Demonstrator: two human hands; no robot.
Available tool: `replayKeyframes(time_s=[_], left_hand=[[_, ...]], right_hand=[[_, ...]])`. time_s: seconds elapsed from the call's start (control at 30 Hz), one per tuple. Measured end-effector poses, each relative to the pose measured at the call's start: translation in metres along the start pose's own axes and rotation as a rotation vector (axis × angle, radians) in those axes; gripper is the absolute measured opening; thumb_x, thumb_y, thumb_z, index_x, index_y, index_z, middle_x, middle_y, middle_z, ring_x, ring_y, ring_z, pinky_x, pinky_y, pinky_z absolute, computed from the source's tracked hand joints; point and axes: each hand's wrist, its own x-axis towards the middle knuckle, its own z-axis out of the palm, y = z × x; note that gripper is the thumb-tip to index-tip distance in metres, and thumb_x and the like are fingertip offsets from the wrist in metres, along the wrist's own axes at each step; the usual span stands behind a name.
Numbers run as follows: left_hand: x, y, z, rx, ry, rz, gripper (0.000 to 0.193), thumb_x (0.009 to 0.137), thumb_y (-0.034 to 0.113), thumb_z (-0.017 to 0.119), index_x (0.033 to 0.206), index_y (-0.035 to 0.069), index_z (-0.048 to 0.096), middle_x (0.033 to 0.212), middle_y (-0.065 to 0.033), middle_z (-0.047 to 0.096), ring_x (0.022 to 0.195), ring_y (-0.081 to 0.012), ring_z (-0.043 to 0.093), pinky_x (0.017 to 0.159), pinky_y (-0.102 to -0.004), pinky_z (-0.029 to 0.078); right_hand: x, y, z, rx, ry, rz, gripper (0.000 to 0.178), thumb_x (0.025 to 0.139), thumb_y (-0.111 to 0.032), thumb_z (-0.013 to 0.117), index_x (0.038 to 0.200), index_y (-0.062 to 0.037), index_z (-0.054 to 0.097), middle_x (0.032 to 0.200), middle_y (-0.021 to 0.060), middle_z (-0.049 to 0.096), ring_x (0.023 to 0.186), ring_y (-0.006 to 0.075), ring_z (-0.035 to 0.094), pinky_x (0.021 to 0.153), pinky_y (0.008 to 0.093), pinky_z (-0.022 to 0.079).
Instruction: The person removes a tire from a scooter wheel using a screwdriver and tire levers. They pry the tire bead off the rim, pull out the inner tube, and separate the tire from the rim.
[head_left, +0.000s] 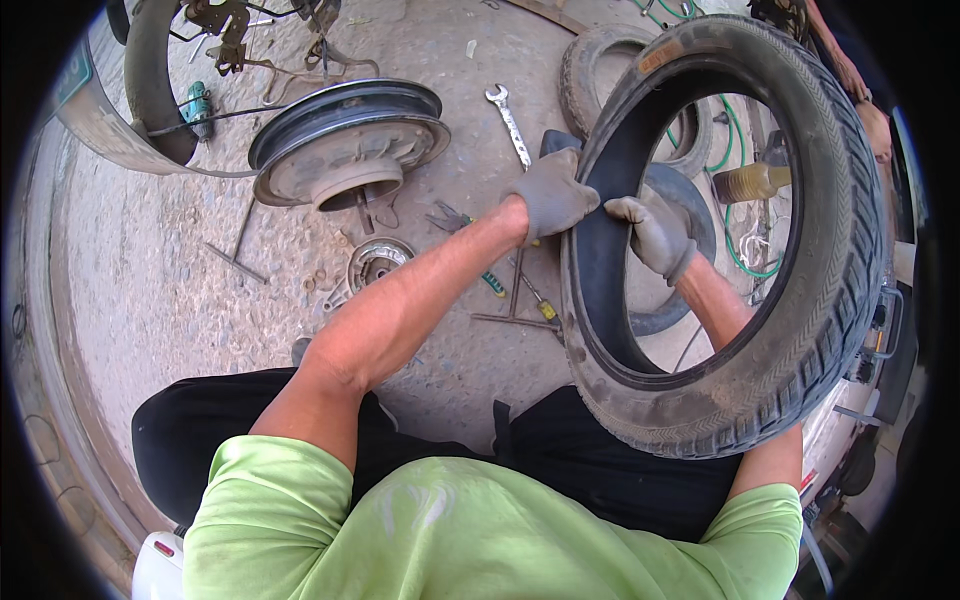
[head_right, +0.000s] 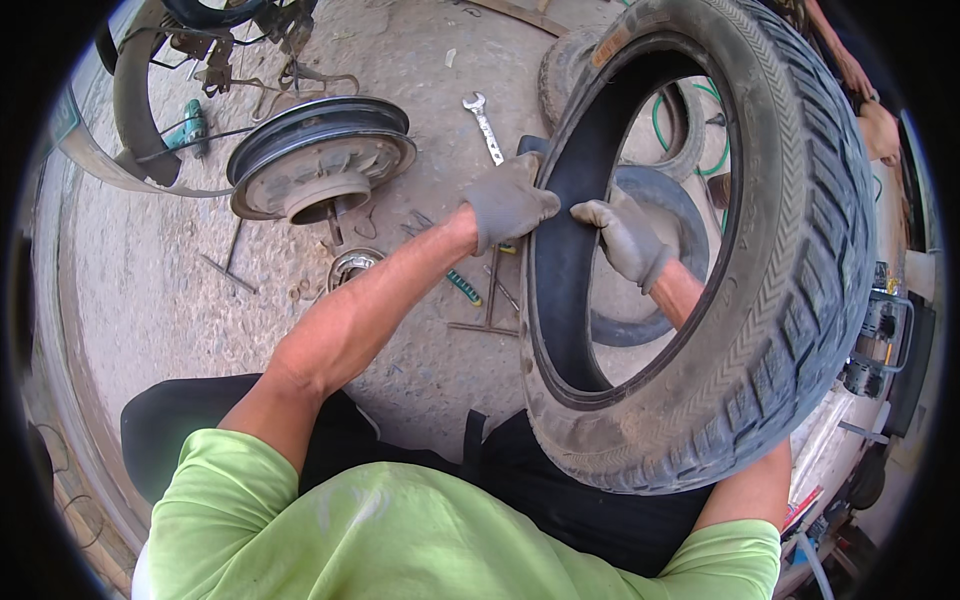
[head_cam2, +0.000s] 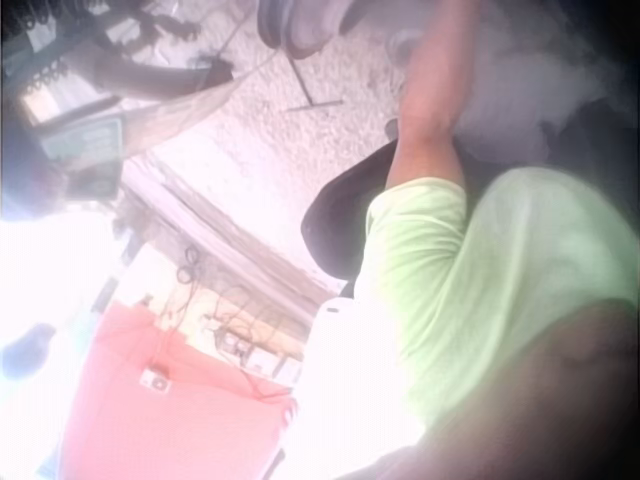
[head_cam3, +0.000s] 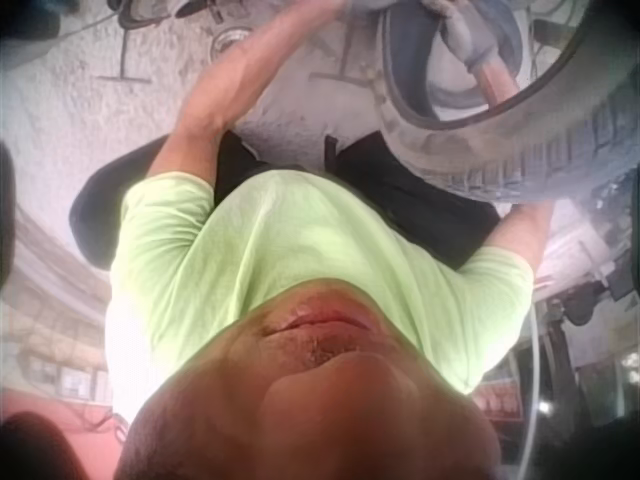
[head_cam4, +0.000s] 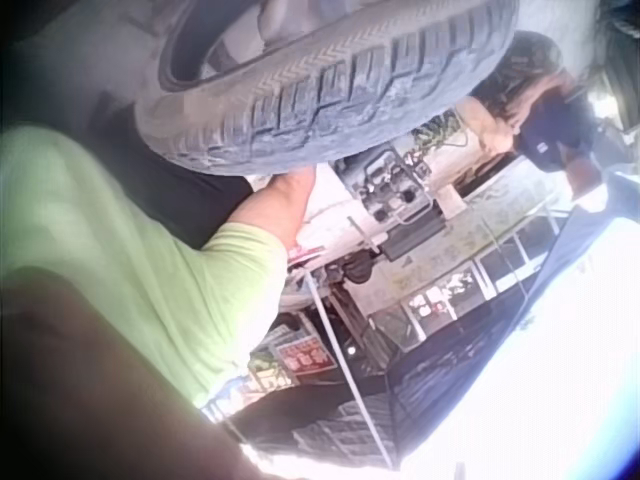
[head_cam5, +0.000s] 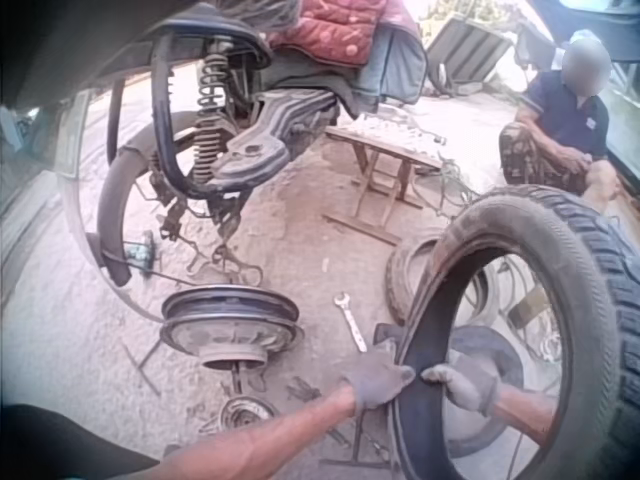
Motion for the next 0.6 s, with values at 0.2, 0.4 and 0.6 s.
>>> replayKeyframes(time_s=[0.2, 0.4, 0.6], left_hand=[[0.003, 0.0, 0.006, 0.011, 0.016, 0.061, 0.057, 0.086, 0.022, 0.073, 0.135, -0.007, 0.063, 0.115, -0.0266, 0.076, 0.11, -0.0363, 0.074, 0.098, -0.0424, 0.056], [0.002, 0.003, 0.005, 0.088, -0.005, 0.026, 0.055, 0.086, 0.022, 0.074, 0.132, -0.007, 0.064, 0.115, -0.0261, 0.076, 0.11, -0.0348, 0.074, 0.096, -0.0416, 0.056], [0.001, 0.001, 0.008, 0.014, -0.145, -0.061, 0.045, 0.086, 0.025, 0.076, 0.118, -0.006, 0.069, 0.106, -0.025, 0.077, 0.1, -0.0352, 0.076, 0.089, -0.0428, 0.059]], right_hand=[[-0.006, -0.012, 0.003, -0.35, 0.011, -0.07, 0.03, 0.096, -0.008, 0.068, 0.125, 0.0034, 0.065, 0.111, 0.0061, 0.073, 0.101, 0.0126, 0.066, 0.092, 0.0311, 0.054], [-0.004, -0.016, 0.012, -0.356, 0.168, -0.055, 0.033, 0.097, -0.013, 0.07, 0.125, 0.0046, 0.067, 0.109, 0.0077, 0.075, 0.099, 0.0131, 0.067, 0.09, 0.0314, 0.054], [-0.001, -0.042, 0.009, -0.502, 0.32, -0.084, 0.034, 0.101, -0.023, 0.069, 0.119, 0.0069, 0.066, 0.107, 0.0095, 0.075, 0.097, 0.0169, 0.068, 0.087, 0.0328, 0.056]])
